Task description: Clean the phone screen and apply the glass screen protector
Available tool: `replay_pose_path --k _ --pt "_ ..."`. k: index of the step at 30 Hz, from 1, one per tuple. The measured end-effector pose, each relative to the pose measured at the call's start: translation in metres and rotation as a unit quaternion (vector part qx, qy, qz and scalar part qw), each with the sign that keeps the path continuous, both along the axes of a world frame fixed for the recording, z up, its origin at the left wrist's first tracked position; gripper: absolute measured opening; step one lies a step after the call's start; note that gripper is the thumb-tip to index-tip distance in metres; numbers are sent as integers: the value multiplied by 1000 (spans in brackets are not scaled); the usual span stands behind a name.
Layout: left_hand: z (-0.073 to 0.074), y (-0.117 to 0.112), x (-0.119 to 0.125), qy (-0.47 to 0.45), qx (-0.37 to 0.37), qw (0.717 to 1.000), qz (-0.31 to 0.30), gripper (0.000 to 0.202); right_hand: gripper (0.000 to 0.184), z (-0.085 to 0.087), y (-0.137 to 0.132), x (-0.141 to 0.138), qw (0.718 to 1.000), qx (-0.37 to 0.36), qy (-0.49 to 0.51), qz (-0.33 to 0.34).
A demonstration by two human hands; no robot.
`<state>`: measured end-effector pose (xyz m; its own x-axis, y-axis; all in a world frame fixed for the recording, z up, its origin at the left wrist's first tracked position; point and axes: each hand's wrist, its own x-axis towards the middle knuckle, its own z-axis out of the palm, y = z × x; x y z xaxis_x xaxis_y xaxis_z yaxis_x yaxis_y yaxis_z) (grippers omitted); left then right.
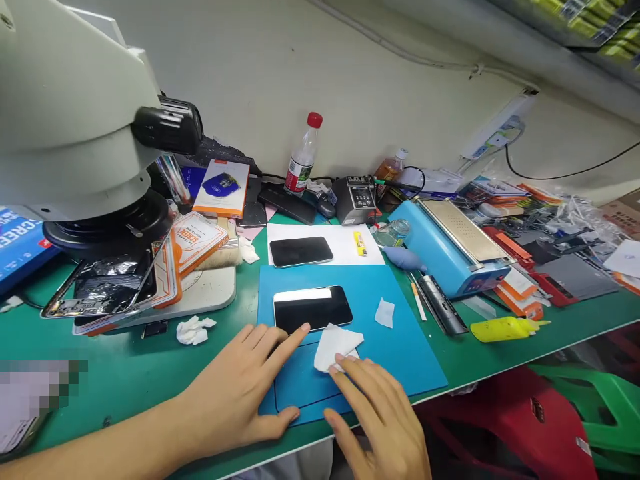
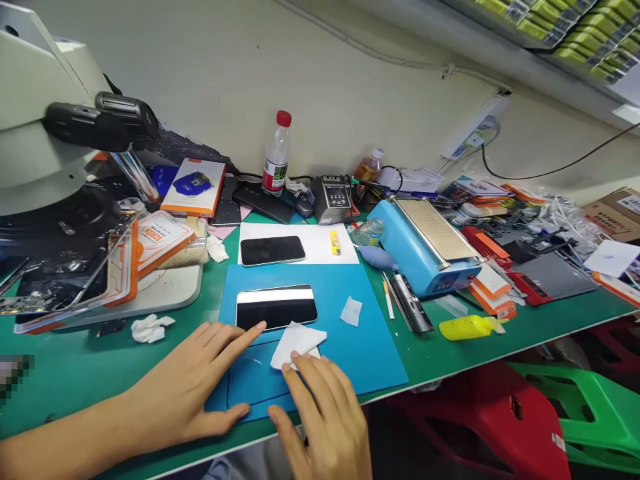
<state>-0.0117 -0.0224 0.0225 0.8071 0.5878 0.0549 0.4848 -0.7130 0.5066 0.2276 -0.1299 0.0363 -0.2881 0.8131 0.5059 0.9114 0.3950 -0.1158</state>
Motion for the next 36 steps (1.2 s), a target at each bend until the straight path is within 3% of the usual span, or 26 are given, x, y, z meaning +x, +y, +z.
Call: replay_pose_path --k 5,10,18,25,28,31,34,36 --pt "-1 0 0 2 2 1000 3 108 46 -8 9 0 998 -27 -35 -41" --pt "-1 0 1 11 7 1000 8 110 31 -15 17 -11 999 7 -30 -35" --pt "-2 -1 2 14 21 1000 15 113 20 -12 11 -21 997 45 -37 -50" --pt "-1 -1 2 22 33 999 10 113 20 -15 2 -44 997 57 -18 45" --pt "-3 -2 2 21 51 998 8 112 23 -7 0 -37 997 22 46 58" --pt "-4 -2 1 23 54 998 5 114 17 7 -2 -16 986 -8 151 -68" --pt "-4 -2 1 23 42 999 3 114 12 16 -3 3 953 37 183 -239" --pt "-4 -2 0 19 38 999 4 113 10 14 0 7 950 68 167 -255"
